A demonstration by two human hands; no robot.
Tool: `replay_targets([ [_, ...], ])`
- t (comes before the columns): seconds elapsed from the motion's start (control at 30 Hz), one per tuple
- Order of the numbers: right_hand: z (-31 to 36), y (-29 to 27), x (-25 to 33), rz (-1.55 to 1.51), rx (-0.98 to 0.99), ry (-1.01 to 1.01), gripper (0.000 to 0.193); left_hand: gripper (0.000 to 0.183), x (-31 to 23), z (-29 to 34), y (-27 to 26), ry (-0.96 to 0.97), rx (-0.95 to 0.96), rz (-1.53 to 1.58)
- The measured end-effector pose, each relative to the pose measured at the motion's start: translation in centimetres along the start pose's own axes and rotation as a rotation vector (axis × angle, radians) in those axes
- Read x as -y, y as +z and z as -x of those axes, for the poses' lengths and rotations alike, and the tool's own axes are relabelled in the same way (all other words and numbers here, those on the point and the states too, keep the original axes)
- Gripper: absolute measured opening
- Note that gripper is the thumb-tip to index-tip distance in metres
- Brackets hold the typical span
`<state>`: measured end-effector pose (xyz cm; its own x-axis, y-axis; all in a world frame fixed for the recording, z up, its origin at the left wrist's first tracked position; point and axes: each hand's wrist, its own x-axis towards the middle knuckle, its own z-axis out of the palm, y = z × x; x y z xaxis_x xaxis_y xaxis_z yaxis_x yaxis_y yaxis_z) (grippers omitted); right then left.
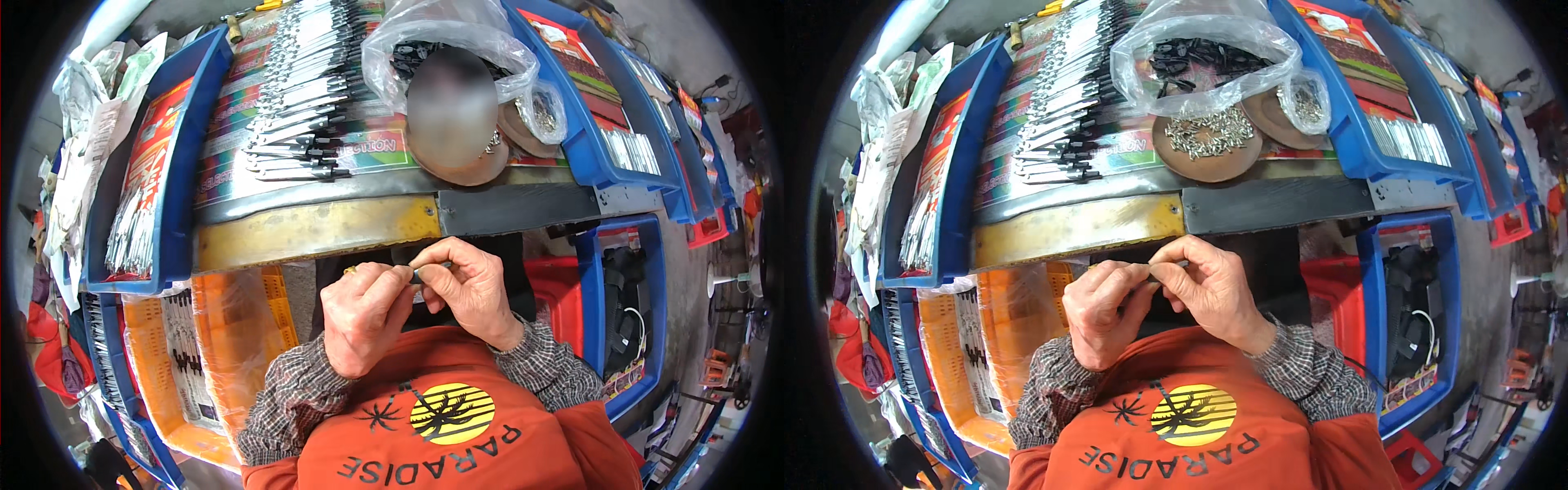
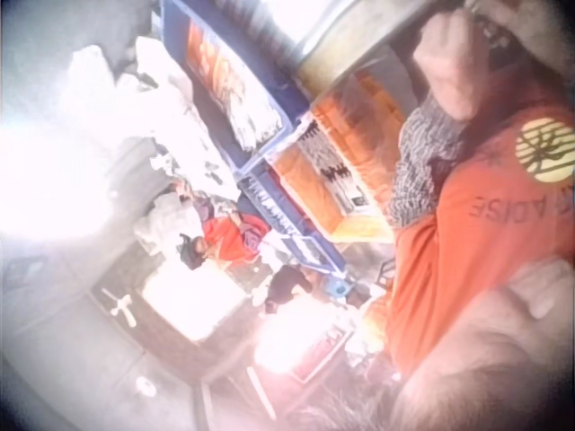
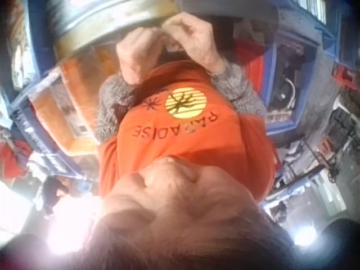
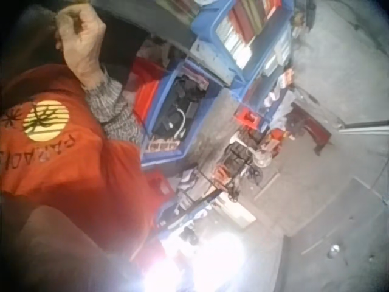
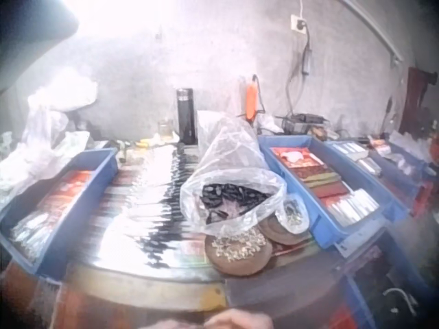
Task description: The person assembles components by fitting small plastic caps onto metal strips by hand and arranges the assembled pieces into rows on the table.
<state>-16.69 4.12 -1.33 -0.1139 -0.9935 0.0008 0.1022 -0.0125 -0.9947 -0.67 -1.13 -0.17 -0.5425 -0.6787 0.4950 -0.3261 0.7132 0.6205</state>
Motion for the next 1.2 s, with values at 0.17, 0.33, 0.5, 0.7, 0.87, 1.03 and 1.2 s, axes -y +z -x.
replay_targets([
  [0.17,0.0,-0.1,0.4,0.011,0.017,0.056,0.012,0.024,0.6,-0.3,-0.3,0.064,0.035,-0.018],
  [0.33,-0.7,-0.9,1.2,0.078,-0.034,-0.036,0.017,0.021,2.5,-2.0,-3.3,0.035,0.028,-0.163],
  [0.5,-1.2,-1.2,1.1,0.079,-0.044,-0.056,0.014,0.018,6.5,-4.1,-6.5,0.001,-0.068,-0.331],
  [0.7,-1.4,-1.2,0.8,0.09,-0.042,-0.045,0.012,0.018,9.2,-6.2,-7.2,0.093,-0.054,-0.34],
  [0.87,-1.4,-1.4,0.9,0.1,-0.025,-0.039,0.011,0.021,9.8,-6.9,-6.8,0.105,-0.042,-0.347],
  [1.03,-1.5,-1.3,0.8,0.106,-0.018,-0.041,0.011,0.02,10.3,-7.6,-6.8,0.196,-0.033,-0.37],
  [1.2,-1.6,-1.5,0.7,0.107,-0.003,-0.051,0.01,0.018,10.5,-8.0,-6.6,0.208,-0.034,-0.368],
])
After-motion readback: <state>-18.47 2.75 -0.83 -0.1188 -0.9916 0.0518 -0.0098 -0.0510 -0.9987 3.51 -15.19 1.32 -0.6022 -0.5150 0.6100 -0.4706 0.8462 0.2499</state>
